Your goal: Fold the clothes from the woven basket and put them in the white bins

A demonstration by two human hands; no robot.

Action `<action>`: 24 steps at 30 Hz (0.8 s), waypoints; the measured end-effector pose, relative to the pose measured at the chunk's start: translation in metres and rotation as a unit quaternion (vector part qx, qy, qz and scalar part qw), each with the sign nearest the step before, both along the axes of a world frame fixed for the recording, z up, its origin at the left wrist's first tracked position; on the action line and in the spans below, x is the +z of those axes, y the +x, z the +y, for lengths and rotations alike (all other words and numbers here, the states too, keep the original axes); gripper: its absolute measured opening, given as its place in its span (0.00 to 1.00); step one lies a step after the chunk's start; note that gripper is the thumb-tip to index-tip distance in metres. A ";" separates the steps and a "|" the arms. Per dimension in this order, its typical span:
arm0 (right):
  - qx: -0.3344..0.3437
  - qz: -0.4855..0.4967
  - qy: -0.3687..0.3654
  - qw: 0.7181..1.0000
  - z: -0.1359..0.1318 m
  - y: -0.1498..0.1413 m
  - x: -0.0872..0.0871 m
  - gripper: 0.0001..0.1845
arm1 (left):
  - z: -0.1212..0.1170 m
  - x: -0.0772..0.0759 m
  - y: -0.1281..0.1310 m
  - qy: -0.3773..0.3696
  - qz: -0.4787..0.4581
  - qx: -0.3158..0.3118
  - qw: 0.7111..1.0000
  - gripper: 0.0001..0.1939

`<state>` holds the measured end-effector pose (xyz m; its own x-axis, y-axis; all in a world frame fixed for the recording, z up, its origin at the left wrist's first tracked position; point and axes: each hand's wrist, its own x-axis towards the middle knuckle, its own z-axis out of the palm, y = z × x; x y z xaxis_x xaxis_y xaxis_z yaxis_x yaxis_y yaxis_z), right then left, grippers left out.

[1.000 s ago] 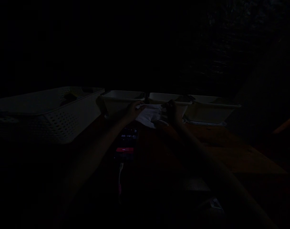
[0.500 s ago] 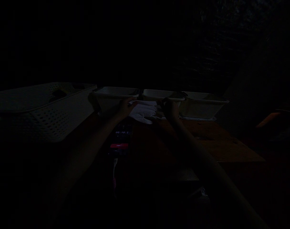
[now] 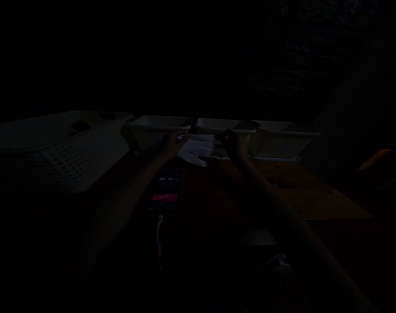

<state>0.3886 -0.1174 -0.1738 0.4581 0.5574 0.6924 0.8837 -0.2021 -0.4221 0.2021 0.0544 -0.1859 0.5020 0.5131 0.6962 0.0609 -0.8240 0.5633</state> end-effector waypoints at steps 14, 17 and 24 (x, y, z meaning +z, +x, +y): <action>0.036 -0.005 0.012 0.999 0.001 0.003 0.002 0.12 | -0.003 -0.003 -0.001 -0.009 0.003 0.001 1.000 0.15; 0.017 -0.007 0.013 1.000 -0.002 0.004 0.004 0.15 | -0.005 -0.003 -0.001 -0.006 -0.005 -0.011 1.000 0.15; 0.047 0.008 0.036 0.998 -0.010 0.018 0.009 0.22 | -0.019 0.005 -0.001 -0.019 0.027 -0.046 0.998 0.12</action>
<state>0.4065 -0.1274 -0.1651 0.4178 0.5478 0.7248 0.8904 -0.0883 -0.4466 0.2015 0.0357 -0.1810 0.5846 0.4885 0.6478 0.0161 -0.8053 0.5927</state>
